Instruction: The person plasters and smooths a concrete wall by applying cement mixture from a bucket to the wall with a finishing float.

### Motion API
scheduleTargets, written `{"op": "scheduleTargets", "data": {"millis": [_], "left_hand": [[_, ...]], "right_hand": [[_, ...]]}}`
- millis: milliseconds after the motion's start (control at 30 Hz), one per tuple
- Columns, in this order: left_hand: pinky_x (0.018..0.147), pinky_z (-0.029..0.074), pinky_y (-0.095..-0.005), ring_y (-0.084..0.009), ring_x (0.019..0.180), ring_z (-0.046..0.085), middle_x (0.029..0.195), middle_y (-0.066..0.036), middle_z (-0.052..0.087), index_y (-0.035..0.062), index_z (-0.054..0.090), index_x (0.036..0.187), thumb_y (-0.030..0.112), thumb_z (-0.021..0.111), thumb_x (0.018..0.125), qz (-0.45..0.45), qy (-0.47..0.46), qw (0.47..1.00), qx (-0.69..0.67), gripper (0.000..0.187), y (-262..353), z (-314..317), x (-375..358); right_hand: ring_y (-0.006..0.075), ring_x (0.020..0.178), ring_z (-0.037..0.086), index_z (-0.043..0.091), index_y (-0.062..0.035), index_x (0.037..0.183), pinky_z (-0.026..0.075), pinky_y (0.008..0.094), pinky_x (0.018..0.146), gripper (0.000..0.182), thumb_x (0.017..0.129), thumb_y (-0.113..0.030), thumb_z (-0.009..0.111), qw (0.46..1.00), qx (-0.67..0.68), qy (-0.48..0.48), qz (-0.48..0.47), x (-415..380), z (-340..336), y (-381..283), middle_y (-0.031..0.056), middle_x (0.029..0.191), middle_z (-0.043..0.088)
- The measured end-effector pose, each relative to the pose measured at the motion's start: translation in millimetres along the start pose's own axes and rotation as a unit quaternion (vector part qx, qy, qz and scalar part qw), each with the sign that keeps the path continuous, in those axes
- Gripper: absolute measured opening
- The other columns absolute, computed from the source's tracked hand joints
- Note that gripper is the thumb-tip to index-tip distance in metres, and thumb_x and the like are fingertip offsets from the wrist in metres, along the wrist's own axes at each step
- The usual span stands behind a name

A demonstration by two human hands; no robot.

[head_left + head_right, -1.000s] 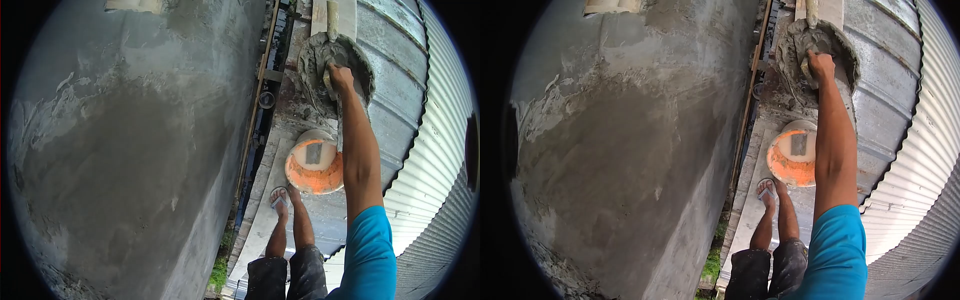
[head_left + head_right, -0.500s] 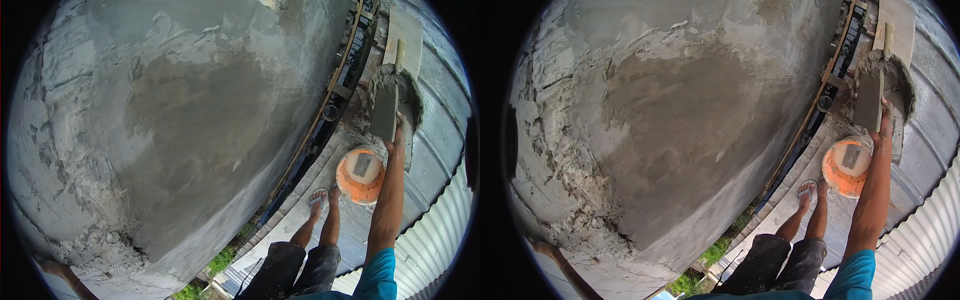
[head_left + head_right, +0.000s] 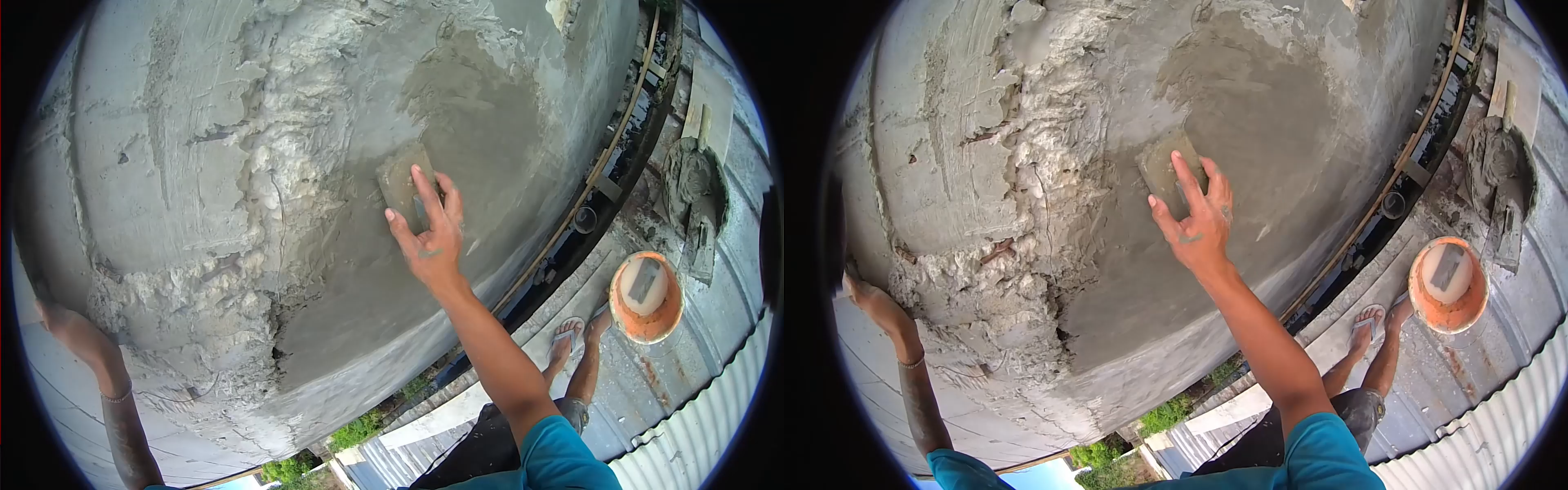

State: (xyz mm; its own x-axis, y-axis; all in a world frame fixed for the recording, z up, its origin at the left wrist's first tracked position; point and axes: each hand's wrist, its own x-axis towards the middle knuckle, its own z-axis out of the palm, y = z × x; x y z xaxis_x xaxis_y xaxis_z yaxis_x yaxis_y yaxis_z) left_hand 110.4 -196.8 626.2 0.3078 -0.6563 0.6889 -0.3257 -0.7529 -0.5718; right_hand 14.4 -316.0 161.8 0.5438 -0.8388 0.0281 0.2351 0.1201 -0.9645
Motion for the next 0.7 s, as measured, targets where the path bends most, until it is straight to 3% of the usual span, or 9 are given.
{"op": "scheduleTargets", "data": {"millis": [100, 233, 367, 400, 500, 600, 700], "left_hand": [[0.116, 0.026, -0.0377, -0.0272, 0.133, 0.042, 0.144, -0.021, 0.046, -0.0118, 0.04, 0.14, 0.002, 0.025, 0.098, -0.005, 0.002, 0.996, -0.093, 0.047, 35, -3, -3], [0.117, 0.026, -0.0373, -0.0263, 0.134, 0.042, 0.144, -0.02, 0.046, -0.0118, 0.04, 0.14, 0.001, 0.024, 0.097, -0.003, -0.007, 0.991, -0.133, 0.048, 53, -4, -3], [0.117, 0.026, -0.0374, -0.0257, 0.135, 0.041, 0.145, -0.019, 0.044, -0.0116, 0.04, 0.14, 0.004, 0.026, 0.099, -0.033, 0.005, 0.985, -0.171, 0.046, 49, -3, -6], [0.117, 0.026, -0.0373, -0.0258, 0.136, 0.04, 0.145, -0.019, 0.044, -0.0114, 0.039, 0.14, 0.005, 0.027, 0.1, -0.015, -0.003, 0.985, -0.171, 0.045, 41, -2, -4], [0.118, 0.025, -0.0371, -0.0259, 0.137, 0.038, 0.147, -0.019, 0.042, -0.0106, 0.037, 0.142, 0.008, 0.028, 0.102, 0.001, -0.017, 0.984, -0.178, 0.045, 18, -4, -1], [0.118, 0.023, -0.0372, -0.026, 0.138, 0.036, 0.148, -0.019, 0.04, -0.0099, 0.036, 0.143, 0.014, 0.028, 0.104, -0.004, 0.001, 0.984, -0.177, 0.046, 18, -7, -5], [0.118, 0.022, -0.0376, -0.0263, 0.14, 0.035, 0.149, -0.019, 0.039, -0.0095, 0.034, 0.144, 0.021, 0.028, 0.106, 0.034, -0.028, 0.992, -0.121, 0.049, 3, -11, -7]], "right_hand": [[0.0408, 0.117, 0.042, 0.05, -0.0111, 0.142, 0.036, 0.0508, 0.098, 0.069, 0.081, -0.03, 0.076, 0.998, -0.045, 0.036, 0.029, -48, 35, 8, 0.0266, 0.128, 0.044], [0.0411, 0.12, 0.039, 0.047, -0.0115, 0.144, 0.037, 0.0529, 0.097, 0.069, 0.083, -0.031, 0.074, 0.995, -0.019, 0.036, 0.086, -79, 27, 13, 0.0268, 0.129, 0.041], [0.0402, 0.123, 0.037, 0.044, -0.0149, 0.147, 0.039, 0.0514, 0.096, 0.068, 0.086, -0.027, 0.072, 0.971, 0.114, 0.118, 0.175, 5, 30, 3, 0.0255, 0.13, 0.04], [0.0392, 0.123, 0.037, 0.044, -0.0166, 0.147, 0.039, 0.0498, 0.097, 0.067, 0.087, -0.026, 0.072, 0.97, 0.118, 0.13, 0.169, 19, 28, -7, 0.0239, 0.129, 0.041], [0.0393, 0.12, 0.04, 0.047, -0.0167, 0.145, 0.039, 0.049, 0.096, 0.065, 0.086, -0.027, 0.072, 0.996, -0.048, 0.068, 0.019, -17, 36, -2, 0.0241, 0.129, 0.042], [0.039, 0.116, 0.042, 0.05, -0.0175, 0.143, 0.038, 0.0487, 0.096, 0.062, 0.086, -0.028, 0.072, 0.996, -0.075, 0.05, 0.002, -59, 40, 21, 0.0251, 0.128, 0.043], [0.0384, 0.111, 0.043, 0.052, -0.0172, 0.142, 0.038, 0.0479, 0.095, 0.06, 0.086, -0.028, 0.071, 0.993, -0.018, 0.115, 0.028, 20, 34, -2, 0.0261, 0.127, 0.044]]}}
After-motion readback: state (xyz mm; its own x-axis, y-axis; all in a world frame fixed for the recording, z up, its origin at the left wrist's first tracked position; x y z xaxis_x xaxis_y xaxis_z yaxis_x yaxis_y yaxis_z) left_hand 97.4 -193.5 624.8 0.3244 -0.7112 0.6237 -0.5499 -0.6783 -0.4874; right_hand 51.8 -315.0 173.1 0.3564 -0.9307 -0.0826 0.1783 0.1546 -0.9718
